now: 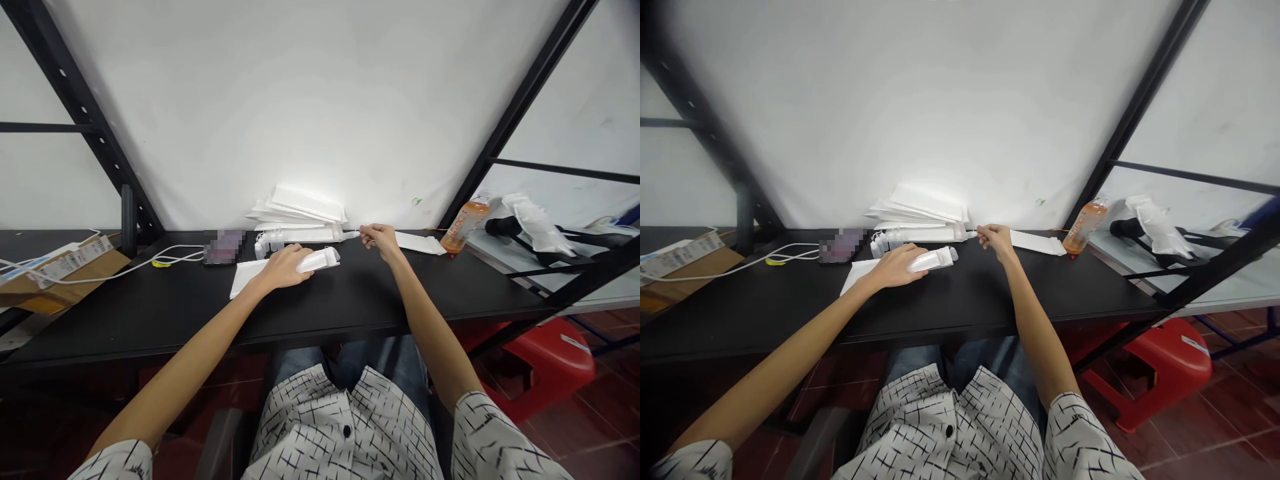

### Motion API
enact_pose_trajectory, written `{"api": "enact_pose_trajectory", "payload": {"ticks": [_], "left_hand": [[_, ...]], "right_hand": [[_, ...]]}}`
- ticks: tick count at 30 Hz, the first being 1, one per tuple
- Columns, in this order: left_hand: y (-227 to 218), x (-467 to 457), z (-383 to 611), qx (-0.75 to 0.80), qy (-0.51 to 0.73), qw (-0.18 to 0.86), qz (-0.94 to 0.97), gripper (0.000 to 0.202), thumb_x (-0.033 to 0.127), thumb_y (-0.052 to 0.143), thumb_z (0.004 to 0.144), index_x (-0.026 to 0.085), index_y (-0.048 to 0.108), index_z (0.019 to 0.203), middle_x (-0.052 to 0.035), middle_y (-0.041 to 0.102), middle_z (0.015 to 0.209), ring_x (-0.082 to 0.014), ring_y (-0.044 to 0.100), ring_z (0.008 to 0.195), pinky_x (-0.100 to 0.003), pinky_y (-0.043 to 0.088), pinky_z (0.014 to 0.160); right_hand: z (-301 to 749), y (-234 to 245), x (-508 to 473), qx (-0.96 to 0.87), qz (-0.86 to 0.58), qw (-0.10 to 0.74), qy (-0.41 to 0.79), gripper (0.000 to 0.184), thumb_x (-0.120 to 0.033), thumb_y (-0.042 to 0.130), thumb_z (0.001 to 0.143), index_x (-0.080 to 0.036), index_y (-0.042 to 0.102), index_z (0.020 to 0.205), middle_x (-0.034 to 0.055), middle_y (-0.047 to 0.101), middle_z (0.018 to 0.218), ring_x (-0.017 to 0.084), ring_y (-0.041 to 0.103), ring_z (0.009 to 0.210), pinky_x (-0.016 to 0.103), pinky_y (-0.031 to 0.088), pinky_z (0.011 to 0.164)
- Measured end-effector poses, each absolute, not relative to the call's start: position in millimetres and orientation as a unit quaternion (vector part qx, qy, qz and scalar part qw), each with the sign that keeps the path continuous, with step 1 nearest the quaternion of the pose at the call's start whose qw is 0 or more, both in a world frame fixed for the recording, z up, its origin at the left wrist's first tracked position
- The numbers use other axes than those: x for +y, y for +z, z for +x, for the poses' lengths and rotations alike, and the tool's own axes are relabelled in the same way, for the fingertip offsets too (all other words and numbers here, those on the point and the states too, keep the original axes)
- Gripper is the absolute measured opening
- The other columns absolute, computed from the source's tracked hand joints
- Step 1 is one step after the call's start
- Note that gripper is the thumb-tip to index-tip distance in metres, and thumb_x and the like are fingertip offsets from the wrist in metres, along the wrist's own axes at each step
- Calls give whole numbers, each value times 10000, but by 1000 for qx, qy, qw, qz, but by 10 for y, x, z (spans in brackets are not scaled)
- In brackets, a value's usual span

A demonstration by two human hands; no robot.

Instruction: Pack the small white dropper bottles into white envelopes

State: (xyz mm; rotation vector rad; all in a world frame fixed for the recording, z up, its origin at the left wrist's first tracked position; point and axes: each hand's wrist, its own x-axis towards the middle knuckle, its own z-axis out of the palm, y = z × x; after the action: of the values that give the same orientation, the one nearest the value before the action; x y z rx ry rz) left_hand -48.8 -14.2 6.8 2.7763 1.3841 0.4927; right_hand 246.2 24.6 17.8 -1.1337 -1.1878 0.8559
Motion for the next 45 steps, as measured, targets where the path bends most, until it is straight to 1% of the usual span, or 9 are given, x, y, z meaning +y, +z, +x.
{"api": "enact_pose_trajectory", "payload": {"ticks": [8, 15, 20, 27, 31, 33, 36, 40, 45], "left_hand": [[22, -115, -493, 446, 160, -36, 880, 530, 424, 637, 843, 243, 587, 1338, -92, 644, 1247, -291, 627, 1133, -386, 511, 927], [10, -115, -498, 434, 199, -50, 877, 501, 402, 610, 868, 226, 588, 1336, -99, 638, 1275, -288, 627, 1126, -398, 500, 959], [12, -156, -470, 432, 190, -53, 880, 490, 376, 600, 874, 217, 599, 1337, -104, 643, 1253, -286, 633, 1112, -383, 505, 939], [10, -191, -429, 432, 165, -33, 886, 503, 388, 613, 861, 242, 591, 1343, -81, 640, 1257, -276, 628, 1121, -368, 515, 917], [35, -181, -444, 441, 174, -24, 880, 510, 401, 604, 873, 240, 583, 1356, -87, 633, 1267, -279, 632, 1116, -363, 524, 882], [40, -175, -452, 442, 180, -22, 878, 514, 410, 597, 879, 238, 576, 1363, -87, 633, 1274, -282, 631, 1121, -364, 525, 877], [39, -173, -458, 443, 184, -20, 877, 510, 415, 596, 879, 240, 577, 1358, -84, 633, 1281, -281, 628, 1128, -366, 523, 884], [40, -179, -458, 444, 186, -15, 876, 503, 411, 599, 873, 254, 577, 1351, -75, 635, 1282, -276, 629, 1120, -362, 524, 877], [52, -180, -463, 447, 182, -14, 875, 510, 405, 601, 870, 259, 572, 1357, -77, 636, 1281, -276, 631, 1118, -354, 524, 856]], "right_hand": [[2247, 179, 139, -561, -415, 499, 514, 405, -423, 890, 590, -166, 577, 578, -11, 514, 496, 96, 471, 446, 217, 397, 380], [2036, 122, 71, -640, -417, 382, 521, 322, -402, 843, 625, -119, 710, 697, 46, 656, 623, 82, 509, 475, 183, 305, 369], [1966, 58, 60, -681, -404, 355, 496, 316, -356, 839, 641, -129, 768, 849, 45, 719, 721, 60, 517, 454, 169, 250, 363], [1970, 105, 10, -698, -411, 298, 505, 403, -411, 800, 686, -104, 766, 945, 47, 706, 657, 118, 596, 436, 202, 366, 386], [2124, 77, 120, -687, -470, 415, 367, 348, -460, 705, 787, -131, 766, 884, 85, 765, 885, 65, 481, 387, 234, 369, 403], [2194, 4, 204, -682, -533, 433, 249, 292, -419, 697, 809, -150, 765, 899, 71, 762, 930, 71, 503, 434, 233, 418, 476], [2219, -122, 294, -720, -585, 354, 123, 309, -371, 739, 803, -192, 769, 1053, 67, 744, 1042, 143, 656, 690, 253, 493, 682], [2122, -180, 303, -782, -560, 261, 76, 278, -313, 673, 871, -235, 766, 1121, 57, 740, 1120, 220, 674, 988, 280, 477, 829], [2024, -114, 231, -784, -546, 258, 144, 315, -168, 612, 850, -206, 748, 1131, 22, 762, 984, 130, 664, 677, 231, 478, 696]]}}
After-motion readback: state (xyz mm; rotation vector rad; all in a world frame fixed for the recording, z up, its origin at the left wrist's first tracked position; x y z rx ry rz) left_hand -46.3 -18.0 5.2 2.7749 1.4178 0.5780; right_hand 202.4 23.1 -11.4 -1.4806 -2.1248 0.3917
